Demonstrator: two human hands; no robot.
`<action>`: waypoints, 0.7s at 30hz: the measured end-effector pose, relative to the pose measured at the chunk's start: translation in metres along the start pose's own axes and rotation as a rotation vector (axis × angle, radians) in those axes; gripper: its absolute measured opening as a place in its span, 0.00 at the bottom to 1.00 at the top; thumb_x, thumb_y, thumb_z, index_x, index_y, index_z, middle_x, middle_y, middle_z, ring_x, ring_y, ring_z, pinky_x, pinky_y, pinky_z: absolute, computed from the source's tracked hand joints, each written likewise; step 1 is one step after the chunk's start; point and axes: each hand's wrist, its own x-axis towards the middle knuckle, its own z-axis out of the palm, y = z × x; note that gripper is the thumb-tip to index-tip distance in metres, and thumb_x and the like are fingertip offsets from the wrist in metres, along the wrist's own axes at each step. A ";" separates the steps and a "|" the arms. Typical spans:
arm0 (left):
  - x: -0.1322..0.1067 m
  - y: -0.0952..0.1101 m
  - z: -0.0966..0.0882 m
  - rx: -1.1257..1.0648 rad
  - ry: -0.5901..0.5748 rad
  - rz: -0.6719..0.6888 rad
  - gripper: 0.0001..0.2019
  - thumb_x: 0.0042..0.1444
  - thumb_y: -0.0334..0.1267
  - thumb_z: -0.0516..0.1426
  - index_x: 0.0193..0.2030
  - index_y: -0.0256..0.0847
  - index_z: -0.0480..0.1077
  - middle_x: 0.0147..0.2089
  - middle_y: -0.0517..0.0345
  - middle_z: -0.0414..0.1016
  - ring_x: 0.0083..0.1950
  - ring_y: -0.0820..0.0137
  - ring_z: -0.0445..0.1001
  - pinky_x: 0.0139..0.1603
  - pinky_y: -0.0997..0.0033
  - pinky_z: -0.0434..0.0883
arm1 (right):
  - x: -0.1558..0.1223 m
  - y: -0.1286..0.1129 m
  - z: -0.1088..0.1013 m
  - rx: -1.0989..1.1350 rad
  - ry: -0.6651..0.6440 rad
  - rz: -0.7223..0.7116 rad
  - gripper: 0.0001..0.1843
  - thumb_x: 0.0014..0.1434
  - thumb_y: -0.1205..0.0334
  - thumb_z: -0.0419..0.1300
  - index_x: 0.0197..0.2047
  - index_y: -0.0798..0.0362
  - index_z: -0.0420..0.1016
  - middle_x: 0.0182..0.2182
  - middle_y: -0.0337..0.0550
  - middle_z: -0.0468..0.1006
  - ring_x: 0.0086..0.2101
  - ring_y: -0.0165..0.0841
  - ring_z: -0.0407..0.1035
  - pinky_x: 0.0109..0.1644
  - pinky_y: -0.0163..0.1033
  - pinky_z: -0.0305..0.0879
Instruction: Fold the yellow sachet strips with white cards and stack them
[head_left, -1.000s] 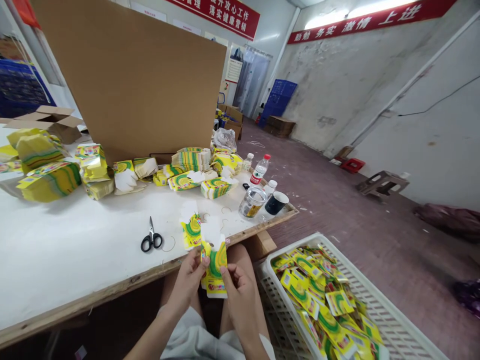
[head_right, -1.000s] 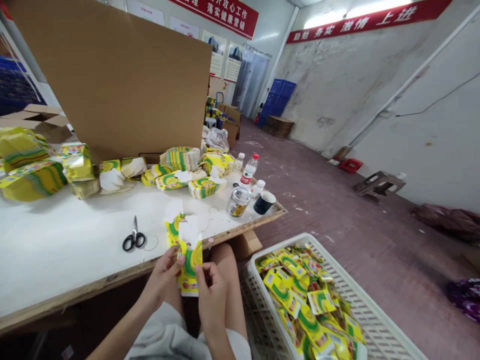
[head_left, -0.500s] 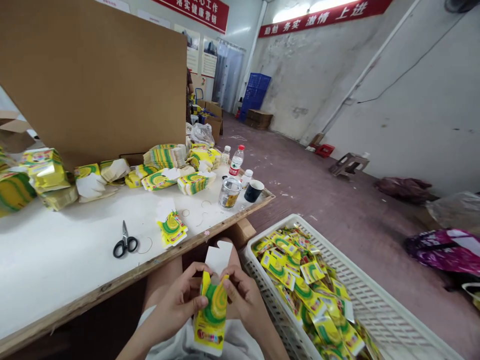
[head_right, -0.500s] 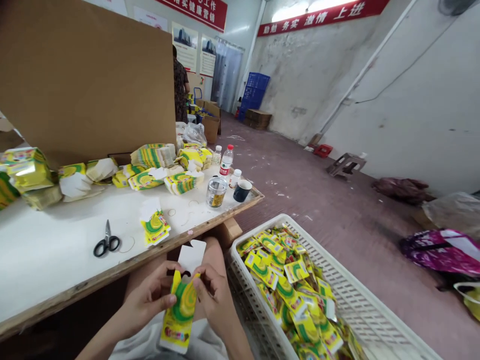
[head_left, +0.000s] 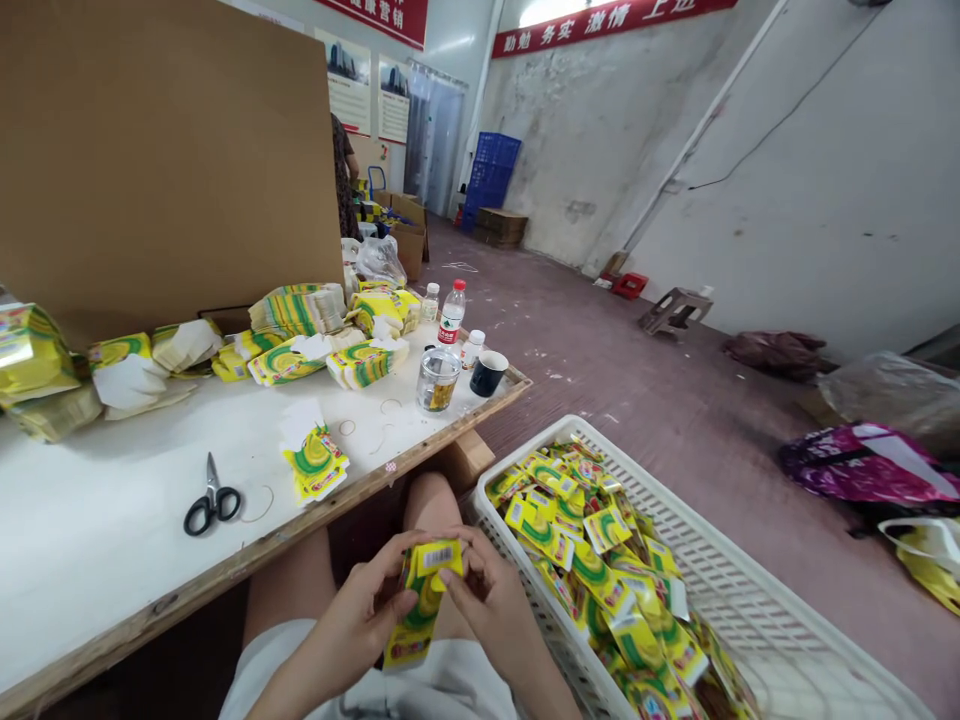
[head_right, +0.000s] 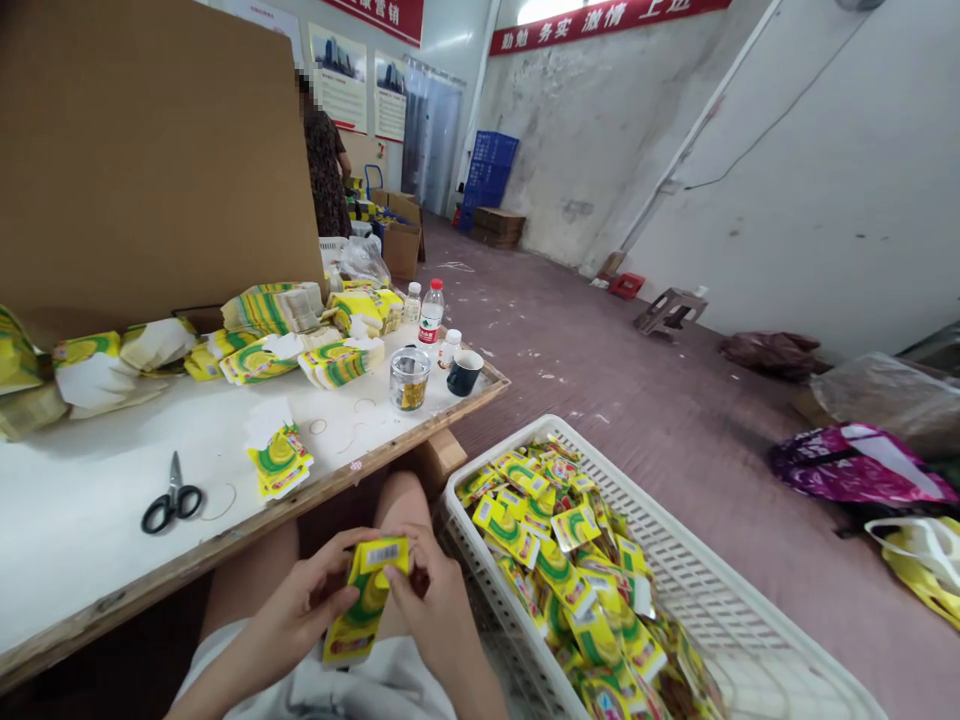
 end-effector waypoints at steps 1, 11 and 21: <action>0.000 0.000 0.000 -0.017 -0.011 -0.009 0.22 0.63 0.37 0.56 0.64 0.50 0.64 0.61 0.49 0.74 0.59 0.58 0.73 0.59 0.63 0.68 | 0.001 0.001 0.000 -0.065 0.020 -0.005 0.14 0.57 0.61 0.63 0.48 0.50 0.76 0.21 0.33 0.68 0.22 0.30 0.60 0.26 0.34 0.57; 0.012 0.001 0.005 -0.310 0.026 0.011 0.24 0.59 0.41 0.61 0.62 0.48 0.66 0.57 0.47 0.77 0.56 0.58 0.76 0.56 0.61 0.70 | 0.014 0.010 0.007 -0.185 0.035 0.012 0.18 0.54 0.64 0.64 0.49 0.49 0.73 0.17 0.28 0.67 0.19 0.29 0.59 0.24 0.33 0.52; 0.027 -0.001 0.007 -0.267 0.067 -0.009 0.26 0.58 0.42 0.61 0.63 0.43 0.65 0.51 0.45 0.80 0.49 0.56 0.80 0.46 0.64 0.75 | 0.025 0.018 0.003 0.296 0.199 0.097 0.20 0.48 0.49 0.73 0.39 0.53 0.78 0.32 0.44 0.81 0.32 0.38 0.75 0.36 0.40 0.72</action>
